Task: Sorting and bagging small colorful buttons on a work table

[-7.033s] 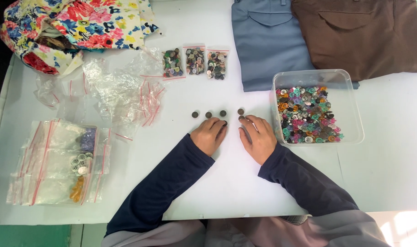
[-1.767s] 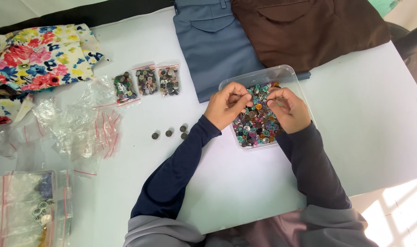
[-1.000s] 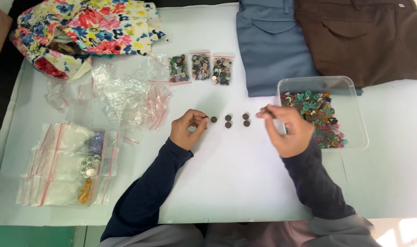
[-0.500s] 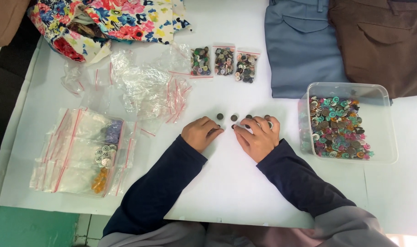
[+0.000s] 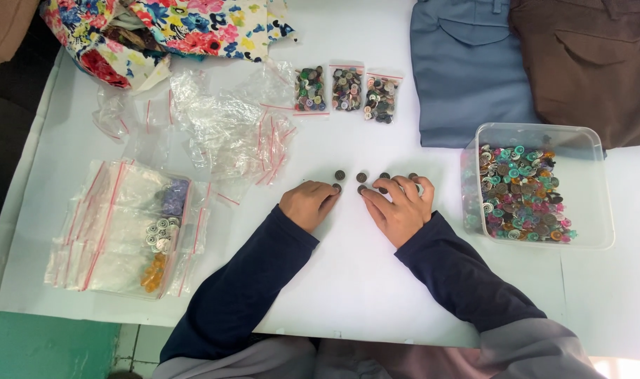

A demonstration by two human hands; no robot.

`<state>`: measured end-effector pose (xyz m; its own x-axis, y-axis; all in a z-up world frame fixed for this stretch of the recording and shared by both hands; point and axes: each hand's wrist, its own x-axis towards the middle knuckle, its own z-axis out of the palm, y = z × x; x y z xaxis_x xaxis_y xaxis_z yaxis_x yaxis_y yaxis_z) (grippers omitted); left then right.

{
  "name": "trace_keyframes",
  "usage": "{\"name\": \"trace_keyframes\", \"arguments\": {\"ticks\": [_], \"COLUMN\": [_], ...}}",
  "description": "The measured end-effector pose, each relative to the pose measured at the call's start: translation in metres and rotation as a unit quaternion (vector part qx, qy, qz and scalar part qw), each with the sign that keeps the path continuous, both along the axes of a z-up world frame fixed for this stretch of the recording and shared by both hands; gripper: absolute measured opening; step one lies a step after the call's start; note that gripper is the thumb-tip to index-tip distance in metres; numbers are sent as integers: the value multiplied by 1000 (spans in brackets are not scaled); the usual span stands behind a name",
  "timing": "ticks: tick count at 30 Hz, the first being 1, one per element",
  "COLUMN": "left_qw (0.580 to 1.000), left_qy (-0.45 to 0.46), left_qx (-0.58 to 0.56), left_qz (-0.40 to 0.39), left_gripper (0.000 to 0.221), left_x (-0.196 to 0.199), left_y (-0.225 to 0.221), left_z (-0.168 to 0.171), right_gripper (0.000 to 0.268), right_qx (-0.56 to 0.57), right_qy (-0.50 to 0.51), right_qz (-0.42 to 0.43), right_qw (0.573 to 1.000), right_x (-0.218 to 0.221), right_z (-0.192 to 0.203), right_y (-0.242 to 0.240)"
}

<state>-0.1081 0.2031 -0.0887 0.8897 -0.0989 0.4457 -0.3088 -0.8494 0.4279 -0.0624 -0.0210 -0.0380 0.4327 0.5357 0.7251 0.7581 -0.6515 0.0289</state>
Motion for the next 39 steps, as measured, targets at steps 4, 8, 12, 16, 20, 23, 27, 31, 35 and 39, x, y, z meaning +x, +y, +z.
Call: {"name": "trace_keyframes", "arguments": {"ticks": [4,8,12,16,20,23,27,31,35,39], "left_qw": [1000,1000,1000,1000,999,1000,999,999,998,998], "left_qy": [-8,-3,4,3,0,0,-12,-16,-30,-29], "left_qx": [14,3,11,9,19,16,16,26,28,31], "left_qz": [2,15,16,19,27,24,30,34,44,44], "left_gripper": [5,6,10,10,11,13,14,16,17,17], "left_x": [0,-2,-4,-5,-8,-11,-13,-14,-16,-18], "left_y": [-2,-2,-3,-4,-5,-7,-9,-9,-10,-11], "left_z": [5,11,12,14,14,18,12,9,7,9], "right_gripper": [9,9,9,10,9,9,9,10,5,1], "right_qx": [-5,-5,5,7,10,10,1,-2,-8,5], "right_qy": [1,-5,-11,-21,-20,-25,-40,-42,-37,-36], "right_qz": [-4,-4,-4,-4,0,7,24,29,12,4], "right_qw": [1000,1000,1000,1000,1000,1000,999,999,999,999], "right_x": [0,0,-1,-2,-4,-4,-5,-3,-1,1], "right_z": [0,-2,-4,-2,-3,-5,-3,-10,-11,-13], "right_y": [0,-1,0,0,-2,-4,-2,-4,-5,-5]}}
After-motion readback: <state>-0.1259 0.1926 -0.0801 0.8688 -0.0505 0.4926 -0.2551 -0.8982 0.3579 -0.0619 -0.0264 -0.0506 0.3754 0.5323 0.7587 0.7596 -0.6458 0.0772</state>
